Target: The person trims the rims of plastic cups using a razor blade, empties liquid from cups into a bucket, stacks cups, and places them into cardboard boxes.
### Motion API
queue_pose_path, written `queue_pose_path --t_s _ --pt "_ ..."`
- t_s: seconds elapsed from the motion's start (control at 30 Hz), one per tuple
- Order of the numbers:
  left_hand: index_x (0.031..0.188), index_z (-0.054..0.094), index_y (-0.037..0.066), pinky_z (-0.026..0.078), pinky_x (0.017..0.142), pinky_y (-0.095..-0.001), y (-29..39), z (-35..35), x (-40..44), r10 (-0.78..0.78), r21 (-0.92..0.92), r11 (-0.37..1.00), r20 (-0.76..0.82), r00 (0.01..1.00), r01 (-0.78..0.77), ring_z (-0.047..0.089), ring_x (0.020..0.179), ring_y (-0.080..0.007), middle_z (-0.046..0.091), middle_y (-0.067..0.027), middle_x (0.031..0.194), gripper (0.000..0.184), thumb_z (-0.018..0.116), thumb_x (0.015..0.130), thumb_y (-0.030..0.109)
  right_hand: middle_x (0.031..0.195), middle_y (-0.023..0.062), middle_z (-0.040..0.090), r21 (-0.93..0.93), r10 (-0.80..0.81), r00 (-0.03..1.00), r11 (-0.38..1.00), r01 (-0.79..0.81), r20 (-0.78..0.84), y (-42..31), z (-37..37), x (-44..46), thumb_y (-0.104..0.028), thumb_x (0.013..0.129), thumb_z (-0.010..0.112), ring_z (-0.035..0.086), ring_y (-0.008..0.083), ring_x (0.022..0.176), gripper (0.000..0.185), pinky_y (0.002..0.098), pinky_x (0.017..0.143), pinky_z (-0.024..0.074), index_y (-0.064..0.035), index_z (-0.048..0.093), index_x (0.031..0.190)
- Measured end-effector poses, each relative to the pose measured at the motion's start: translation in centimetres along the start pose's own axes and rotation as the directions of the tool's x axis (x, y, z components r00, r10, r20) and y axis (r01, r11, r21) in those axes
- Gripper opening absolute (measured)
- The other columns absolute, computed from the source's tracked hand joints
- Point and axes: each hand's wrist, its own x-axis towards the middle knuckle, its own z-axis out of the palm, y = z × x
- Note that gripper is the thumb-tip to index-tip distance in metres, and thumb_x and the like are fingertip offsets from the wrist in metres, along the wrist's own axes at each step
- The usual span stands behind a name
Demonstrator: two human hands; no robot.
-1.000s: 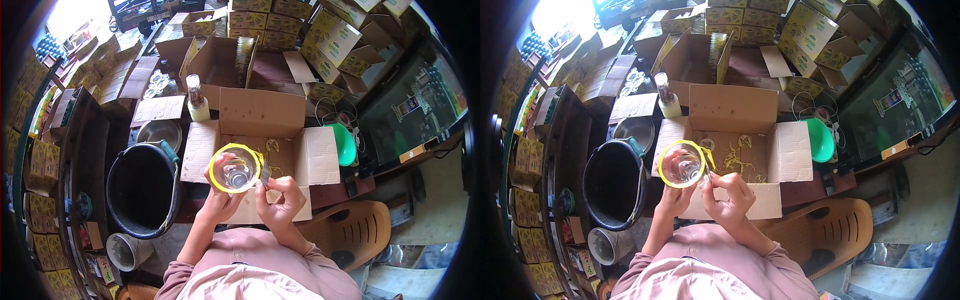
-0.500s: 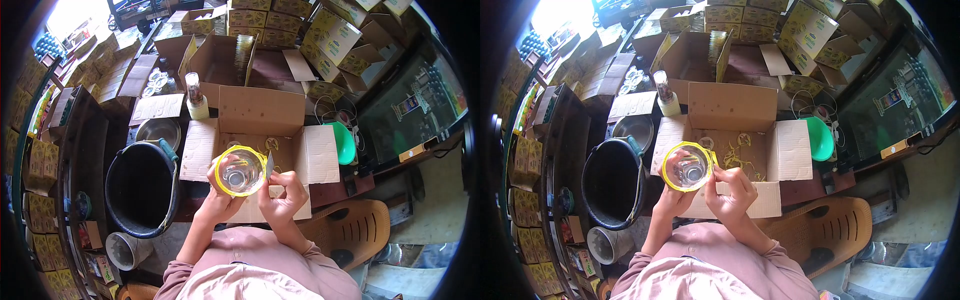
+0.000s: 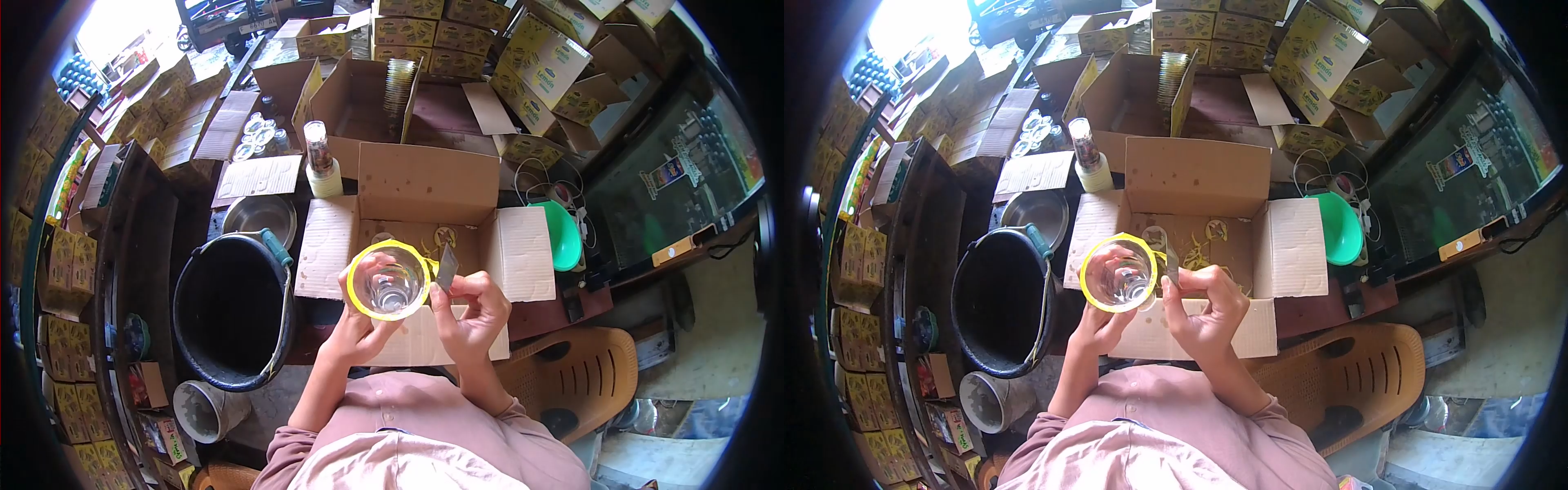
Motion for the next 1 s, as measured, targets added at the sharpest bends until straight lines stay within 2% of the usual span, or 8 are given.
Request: queue_pose_path --t_s 0.1,0.2,0.4,0.5,0.6,0.83,0.93,1.0 --pt "0.129 0.008 0.008 0.037 0.091 -0.0374 0.3 0.0 0.3 0.038 0.061 0.997 -0.009 0.999 -0.038 0.040 0.113 -0.0266 0.030 -0.0195 0.123 0.077 0.060 0.073 -0.003 0.061 0.0063 0.057 -0.058 -0.029 1.000 0.998 0.028 -0.007 -0.8 -0.2 -0.6 0.004 0.064 0.068 0.058 0.0125 0.054 0.016 0.0220 0.049 0.0431 -0.0011 0.058 0.075" --pt "0.130 0.007 0.007 0.037 0.090 -0.0366 0.5 -0.1 0.5 0.042 0.166 0.985 0.005 0.999 -0.042 0.041 0.112 -0.0261 0.029 -0.0194 0.123 0.078 0.060 0.073 -0.003 0.061 0.0067 0.056 -0.015 -0.072 0.997 0.997 0.072 -0.035 -1.0 0.6 -0.8 0.004 0.064 0.068 0.057 0.0127 0.053 0.016 0.0221 0.049 0.0428 -0.0011 0.058 0.075" --pt "0.129 0.006 0.004 0.037 0.090 -0.0367 0.3 0.1 0.3 0.085 0.344 0.935 0.025 0.996 -0.089 0.041 0.112 -0.0290 0.028 -0.0215 0.122 0.079 0.062 0.074 0.000 0.066 0.0057 0.054 -0.075 -0.127 0.992 0.989 0.127 -0.002 -0.9 0.8 -0.8 0.003 0.064 0.068 0.054 0.0111 0.057 0.020 0.0203 0.049 0.0409 -0.0011 0.053 0.077" --pt "0.136 0.006 0.002 0.036 0.094 -0.0376 -0.4 0.4 -0.1 0.139 0.276 0.953 -0.032 0.990 -0.125 0.040 0.115 -0.0298 0.025 -0.0193 0.127 0.084 0.061 0.073 -0.004 0.065 0.0055 0.055 -0.106 -0.135 0.991 0.985 0.133 -0.016 -0.9 0.9 -0.7 0.002 0.063 0.068 0.054 0.0114 0.057 0.020 0.0204 0.048 0.0408 -0.0014 0.054 0.076" --pt "0.136 0.004 0.002 0.037 0.093 -0.0376 0.2 0.3 0.4 0.199 0.347 0.920 -0.006 0.980 -0.185 0.040 0.114 -0.0309 0.023 -0.0193 0.126 0.087 0.063 0.072 -0.005 0.065 0.0055 0.055 -0.135 -0.150 0.988 0.980 0.145 -0.030 -1.0 1.0 -0.4 0.003 0.062 0.068 0.055 0.0116 0.056 0.020 0.0204 0.047 0.0404 -0.0015 0.054 0.076" --pt "0.134 0.006 -0.001 0.038 0.092 -0.0377 0.1 0.2 0.7 0.211 0.451 0.868 0.043 0.977 -0.207 0.042 0.111 -0.0313 0.023 -0.0198 0.125 0.085 0.064 0.072 -0.002 0.066 0.0055 0.055 -0.212 -0.175 0.983 0.964 0.160 -0.053 -0.6 1.3 0.0 0.005 0.061 0.067 0.057 0.0119 0.054 0.021 0.0196 0.044 0.0410 -0.0020 0.055 0.077" --pt "0.133 0.007 -0.002 0.038 0.091 -0.0368 0.2 0.0 0.9 0.198 0.446 0.873 0.045 0.979 -0.197 0.045 0.108 -0.0306 0.025 -0.0195 0.124 0.082 0.063 0.073 -0.001 0.069 0.0096 0.060 -0.198 -0.105 0.993 0.976 0.092 -0.056 -0.7 1.3 -0.1 0.005 0.061 0.068 0.060 0.0173 0.056 0.018 0.0248 0.051 0.0470 -0.0013 0.056 0.074" --pt "0.133 0.008 -0.002 0.038 0.090 -0.0362 0.1 0.0 0.8 0.171 0.405 0.898 0.036 0.985 -0.171 0.047 0.106 -0.0300 0.027 -0.0192 0.123 0.081 0.063 0.074 -0.001 0.069 0.0096 0.060 -0.204 -0.102 0.993 0.975 0.087 -0.062 -0.7 1.4 -0.1 0.005 0.062 0.067 0.060 0.0173 0.056 0.017 0.0246 0.051 0.0469 -0.0011 0.056 0.074"
